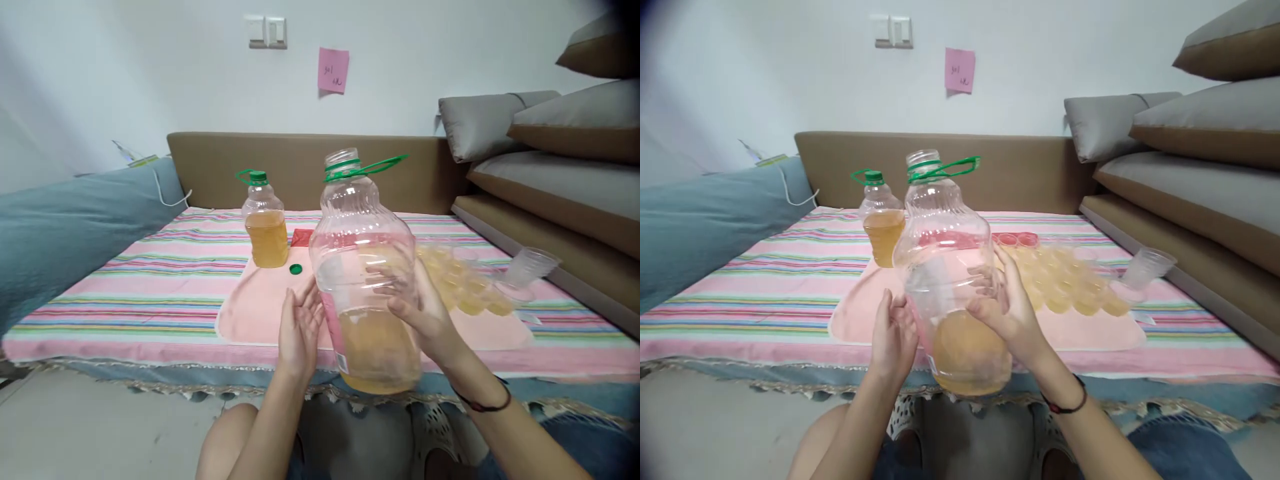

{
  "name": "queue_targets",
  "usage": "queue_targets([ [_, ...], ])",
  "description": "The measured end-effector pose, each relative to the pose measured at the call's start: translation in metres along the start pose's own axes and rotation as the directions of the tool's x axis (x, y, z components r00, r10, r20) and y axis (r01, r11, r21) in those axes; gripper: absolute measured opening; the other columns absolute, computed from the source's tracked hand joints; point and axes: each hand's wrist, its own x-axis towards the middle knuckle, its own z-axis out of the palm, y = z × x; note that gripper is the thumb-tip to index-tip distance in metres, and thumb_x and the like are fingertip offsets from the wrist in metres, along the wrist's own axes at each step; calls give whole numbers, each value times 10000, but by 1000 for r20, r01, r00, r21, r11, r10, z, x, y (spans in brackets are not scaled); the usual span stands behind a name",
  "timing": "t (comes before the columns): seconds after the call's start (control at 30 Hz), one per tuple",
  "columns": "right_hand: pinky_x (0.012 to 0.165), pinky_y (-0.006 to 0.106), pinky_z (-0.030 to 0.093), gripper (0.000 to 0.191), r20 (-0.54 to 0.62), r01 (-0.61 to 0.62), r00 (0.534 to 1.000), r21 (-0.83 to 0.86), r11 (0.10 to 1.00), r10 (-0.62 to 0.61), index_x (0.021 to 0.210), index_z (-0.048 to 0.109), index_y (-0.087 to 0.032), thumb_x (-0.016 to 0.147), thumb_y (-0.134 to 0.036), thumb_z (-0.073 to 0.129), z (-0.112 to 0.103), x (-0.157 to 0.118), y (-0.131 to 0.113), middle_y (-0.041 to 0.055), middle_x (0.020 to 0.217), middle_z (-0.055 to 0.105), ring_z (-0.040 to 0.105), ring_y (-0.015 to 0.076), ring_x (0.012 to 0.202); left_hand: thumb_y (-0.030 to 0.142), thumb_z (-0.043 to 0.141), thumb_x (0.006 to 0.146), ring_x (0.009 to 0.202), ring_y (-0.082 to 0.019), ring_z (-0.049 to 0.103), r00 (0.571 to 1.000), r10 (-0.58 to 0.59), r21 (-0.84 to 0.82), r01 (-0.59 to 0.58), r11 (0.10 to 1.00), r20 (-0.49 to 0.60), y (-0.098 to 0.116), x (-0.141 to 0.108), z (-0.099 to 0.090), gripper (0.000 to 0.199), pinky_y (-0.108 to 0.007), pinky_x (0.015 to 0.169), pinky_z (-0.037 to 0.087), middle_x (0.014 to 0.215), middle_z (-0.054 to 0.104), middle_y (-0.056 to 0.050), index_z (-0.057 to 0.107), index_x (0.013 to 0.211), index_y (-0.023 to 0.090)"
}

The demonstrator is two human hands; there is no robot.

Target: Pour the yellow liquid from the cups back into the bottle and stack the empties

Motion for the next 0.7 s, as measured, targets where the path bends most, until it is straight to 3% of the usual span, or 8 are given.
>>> queue_targets([
  [0.03,1014,538,477,873,10,13,1000,37,999,-14,1461,292,-339,736,-576,717,14,7,8,86,1278,579,555,291,1214,528,398,953,1179,-238,616,991,80,39,-76,996,-104,7,0,-6,500,-365,1049,435,1216,688,-128,703,1095,157],
  [0.1,1008,543,473,933,25,51,998,100,994,-54,1463,266,-327,704,-604,732,42,21,25,94,1233,583,573,290,1172,510,340,977,1169,-226,623,932,218,132,-187,973,-289,20,-2,-17,522,-368,1070,420,1219,686,-133,709,1067,154],
  [0.2,1016,538,461,972,33,135,989,164,977,-142,1463,238,-322,684,-638,727,83,42,55,101,1246,557,579,283,1140,447,325,995,1240,-198,578,843,355,226,-284,932,-405,37,-7,-31,467,-349,1125,366,1299,648,-103,676,1152,181],
  [0.27,1022,530,456,958,32,181,981,190,965,-191,1454,235,-322,691,-645,717,109,54,75,102,1264,539,574,278,1139,371,351,988,1292,-180,535,815,380,235,-305,923,-437,47,-10,-37,408,-328,1151,335,1346,619,-79,648,1205,195],
  [0.37,1045,526,435,901,30,228,970,238,944,-241,1429,251,-325,714,-621,713,142,69,102,101,1300,510,551,281,1181,263,409,941,1331,-170,496,788,322,186,-262,947,-524,60,-10,-43,350,-315,1169,318,1382,590,-58,648,1188,196],
  [0.5,1075,547,399,880,23,239,967,275,931,-254,1420,265,-331,718,-614,715,174,85,127,97,1345,480,501,298,1251,210,493,894,1335,-164,490,799,201,112,-167,980,-567,66,-8,-48,322,-314,1171,327,1401,574,-31,646,1177,224],
  [0.6,1080,545,392,930,-4,257,964,287,923,-267,1428,270,-304,689,-642,723,190,90,141,123,1369,464,480,315,1276,229,508,898,1314,-171,515,833,174,92,-147,985,-525,65,-7,-49,325,-330,1171,336,1368,602,-31,648,1192,235],
  [0.7,1084,523,390,952,-14,258,964,305,917,-267,1449,256,-279,697,-613,733,199,90,154,142,1396,446,477,316,1286,226,504,905,1310,-180,520,832,171,86,-148,985,-528,61,-7,-48,319,-344,1170,347,1368,601,-39,647,1190,223],
])
